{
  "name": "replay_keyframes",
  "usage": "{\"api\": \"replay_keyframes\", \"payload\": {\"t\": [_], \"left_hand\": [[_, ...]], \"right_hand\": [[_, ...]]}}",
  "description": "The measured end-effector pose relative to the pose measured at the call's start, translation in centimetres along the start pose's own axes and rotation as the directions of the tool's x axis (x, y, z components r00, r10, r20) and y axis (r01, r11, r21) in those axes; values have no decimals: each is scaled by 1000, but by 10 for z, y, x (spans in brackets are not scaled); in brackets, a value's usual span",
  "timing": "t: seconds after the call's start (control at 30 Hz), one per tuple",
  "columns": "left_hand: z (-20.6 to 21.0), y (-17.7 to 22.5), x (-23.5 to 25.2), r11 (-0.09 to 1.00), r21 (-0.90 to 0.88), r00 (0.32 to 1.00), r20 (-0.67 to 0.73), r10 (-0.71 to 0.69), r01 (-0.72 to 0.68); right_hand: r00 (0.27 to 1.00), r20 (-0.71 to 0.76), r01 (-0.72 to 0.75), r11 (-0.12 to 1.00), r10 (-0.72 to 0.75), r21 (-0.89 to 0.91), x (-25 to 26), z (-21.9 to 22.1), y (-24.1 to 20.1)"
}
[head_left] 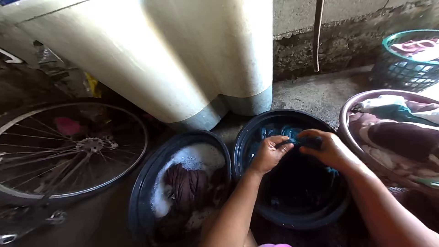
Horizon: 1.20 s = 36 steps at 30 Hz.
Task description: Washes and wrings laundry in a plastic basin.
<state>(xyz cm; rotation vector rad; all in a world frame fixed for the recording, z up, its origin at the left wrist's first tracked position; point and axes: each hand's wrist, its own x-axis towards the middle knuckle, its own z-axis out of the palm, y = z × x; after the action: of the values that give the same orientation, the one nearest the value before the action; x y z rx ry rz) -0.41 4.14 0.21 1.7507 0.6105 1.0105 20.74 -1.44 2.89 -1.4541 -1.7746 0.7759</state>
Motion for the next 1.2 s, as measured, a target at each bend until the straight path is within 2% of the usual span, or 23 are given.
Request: {"api": "replay_keyframes", "payload": {"t": [0.07,0.17,0.27,0.37,0.43,0.5,0.53,0.57,0.6,0.63,0.67,0.73,0.8,0.87,1.03,1.1,1.2], "left_hand": [[10,4,0,999,10,999,41,36,-36],[8,4,-3,999,-26,998,41,45,-44],[2,-5,-11,995,-23,982,163,-92,97],[4,-17,-22,914,265,868,314,-384,308],[7,-37,-33,795,501,754,360,-550,341],[4,-51,-38,686,644,636,380,-671,339],[-1,-49,-36,677,652,637,370,-677,341],[-9,-42,-32,711,619,700,342,-627,334],[-20,-32,-27,771,549,796,284,-535,323],[-31,-21,-21,844,434,887,183,-424,315],[-40,-10,-14,907,307,946,52,-319,289],[-53,6,-2,974,91,966,-175,-191,209],[-55,8,3,988,11,954,-264,-146,154],[-43,-1,5,992,7,969,-215,-125,129],[6,-12,1,998,-21,997,52,-58,60],[14,-12,-3,1000,20,996,92,-17,15],[14,-13,-7,995,84,995,85,45,-52]], "right_hand": [[998,65,14,1000,-16,22,2,20,0],[1000,-5,-4,999,4,46,2,30,-1],[991,-133,23,994,-9,108,-2,18,-11],[945,-325,111,974,-41,198,-6,3,-19],[877,-478,195,943,-46,268,-9,-10,-19],[786,-618,273,907,-19,319,-10,-24,-17],[752,-659,288,899,1,330,-11,-32,-16],[738,-674,275,902,22,331,-13,-39,-15],[740,-672,241,916,40,320,-15,-44,-13],[755,-654,202,935,40,291,-16,-48,-9],[784,-620,153,960,27,235,-17,-50,-6],[852,-524,64,992,3,109,-15,-43,-1],[905,-425,0,999,16,37,-9,-26,-3],[941,-332,-58,998,63,24,-3,-7,-5],[987,-132,-87,996,86,-3,8,41,1],[992,-89,-100,994,95,-53,9,56,6],[989,-113,-101,992,93,-69,10,63,14]]}}
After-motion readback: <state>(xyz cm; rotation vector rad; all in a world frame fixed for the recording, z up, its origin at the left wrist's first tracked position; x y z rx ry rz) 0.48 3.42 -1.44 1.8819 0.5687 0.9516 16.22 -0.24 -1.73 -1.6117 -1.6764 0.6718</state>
